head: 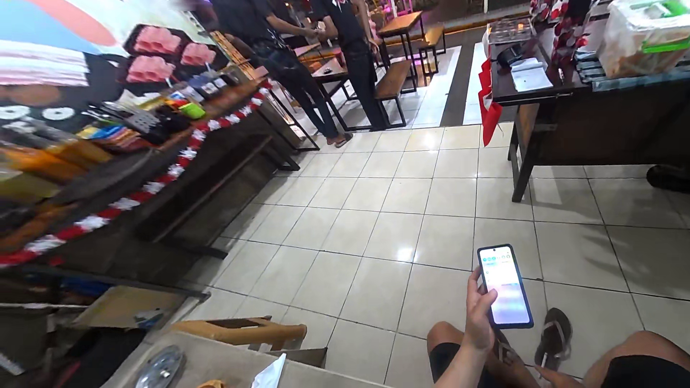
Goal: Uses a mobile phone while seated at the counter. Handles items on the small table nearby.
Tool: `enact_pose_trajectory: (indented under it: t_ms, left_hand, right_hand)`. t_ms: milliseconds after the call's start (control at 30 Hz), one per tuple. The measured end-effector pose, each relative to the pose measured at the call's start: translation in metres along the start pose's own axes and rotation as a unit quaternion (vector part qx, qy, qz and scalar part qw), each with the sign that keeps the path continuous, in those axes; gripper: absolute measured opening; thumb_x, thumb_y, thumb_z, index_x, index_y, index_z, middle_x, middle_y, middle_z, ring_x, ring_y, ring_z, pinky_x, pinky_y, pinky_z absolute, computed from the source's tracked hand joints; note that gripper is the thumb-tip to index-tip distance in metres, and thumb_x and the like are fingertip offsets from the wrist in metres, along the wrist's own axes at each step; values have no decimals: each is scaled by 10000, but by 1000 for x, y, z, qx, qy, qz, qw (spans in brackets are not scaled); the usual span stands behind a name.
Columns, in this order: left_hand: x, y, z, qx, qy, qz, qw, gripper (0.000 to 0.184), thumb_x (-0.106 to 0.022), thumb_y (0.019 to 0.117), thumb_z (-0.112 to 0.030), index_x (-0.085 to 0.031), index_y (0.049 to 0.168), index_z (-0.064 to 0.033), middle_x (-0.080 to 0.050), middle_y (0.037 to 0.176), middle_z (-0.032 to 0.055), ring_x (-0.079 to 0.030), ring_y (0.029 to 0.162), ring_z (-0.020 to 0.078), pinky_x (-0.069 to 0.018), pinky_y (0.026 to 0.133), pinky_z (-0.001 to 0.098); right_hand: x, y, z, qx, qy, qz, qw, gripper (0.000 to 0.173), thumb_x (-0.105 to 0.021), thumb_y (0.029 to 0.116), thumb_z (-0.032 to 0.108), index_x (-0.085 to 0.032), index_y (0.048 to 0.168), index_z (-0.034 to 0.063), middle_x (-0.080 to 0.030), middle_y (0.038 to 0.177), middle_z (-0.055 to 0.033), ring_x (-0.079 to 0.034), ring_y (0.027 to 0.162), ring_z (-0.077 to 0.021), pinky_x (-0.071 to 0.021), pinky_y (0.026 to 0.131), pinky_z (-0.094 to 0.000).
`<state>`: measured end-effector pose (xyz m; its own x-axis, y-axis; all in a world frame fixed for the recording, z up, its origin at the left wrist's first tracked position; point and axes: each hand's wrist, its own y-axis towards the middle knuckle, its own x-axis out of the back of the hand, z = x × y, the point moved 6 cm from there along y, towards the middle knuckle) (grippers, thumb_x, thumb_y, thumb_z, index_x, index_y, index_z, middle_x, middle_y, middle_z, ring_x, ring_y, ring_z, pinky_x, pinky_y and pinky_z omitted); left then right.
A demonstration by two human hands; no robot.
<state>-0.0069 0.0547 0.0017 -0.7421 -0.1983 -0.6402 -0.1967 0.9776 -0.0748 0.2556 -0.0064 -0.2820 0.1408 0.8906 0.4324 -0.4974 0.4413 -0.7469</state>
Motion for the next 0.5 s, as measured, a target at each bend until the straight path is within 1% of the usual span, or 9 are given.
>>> enact_pose_trajectory:
  t_ms: [67, 167, 267, 367, 500]
  left_hand:
    - [0, 1, -2, -6, -7, 6, 1000, 817, -630, 956, -286, -191, 1615, -85, -571, 1365, 283, -672, 1130, 364, -575, 950, 512]
    - [1, 2, -3, -16, -14, 15, 1000, 814, -629, 958, -284, -206, 1624, -85, -556, 1394, 278, -663, 1153, 361, -569, 962, 514]
    - [1, 3, -4, -22, 2, 17, 1000, 808, -609, 962, -284, -204, 1627, -66, -553, 1409, 272, -655, 1174, 353, -562, 977, 514]
    - [3, 2, -3, -26, 7, 22, 999, 797, -597, 976, -290, -203, 1627, -51, -556, 1405, 276, -653, 1180, 356, -556, 989, 516]
    - [3, 3, -5, -32, 14, 19, 999, 783, -587, 980, -278, -209, 1623, -39, -558, 1402, 275, -655, 1176, 350, -558, 986, 510]
  right_hand:
    - [3, -4, 6, -7, 2, 7, 1000, 581, -541, 1061, 310, -380, 1598, 154, -536, 1502, -202, -538, 1378, -358, -389, 1183, -549]
    - [1, 1, 1, -8, -10, 9, 1000, 583, -543, 1060, 311, -383, 1597, 150, -527, 1511, -202, -522, 1393, -361, -378, 1187, -551]
    - [-1, 4, -4, -7, -11, 5, 1000, 574, -548, 1054, 311, -402, 1587, 154, -544, 1491, -209, -549, 1360, -375, -392, 1165, -575]
    - [2, 1, 3, -14, -12, 24, 1000, 587, -538, 1061, 305, -369, 1601, 151, -534, 1498, -214, -542, 1364, -386, -394, 1164, -577]
    - [1, 3, 3, -15, -22, 24, 999, 598, -537, 1060, 330, -357, 1610, 180, -538, 1499, -204, -537, 1372, -380, -394, 1166, -580]
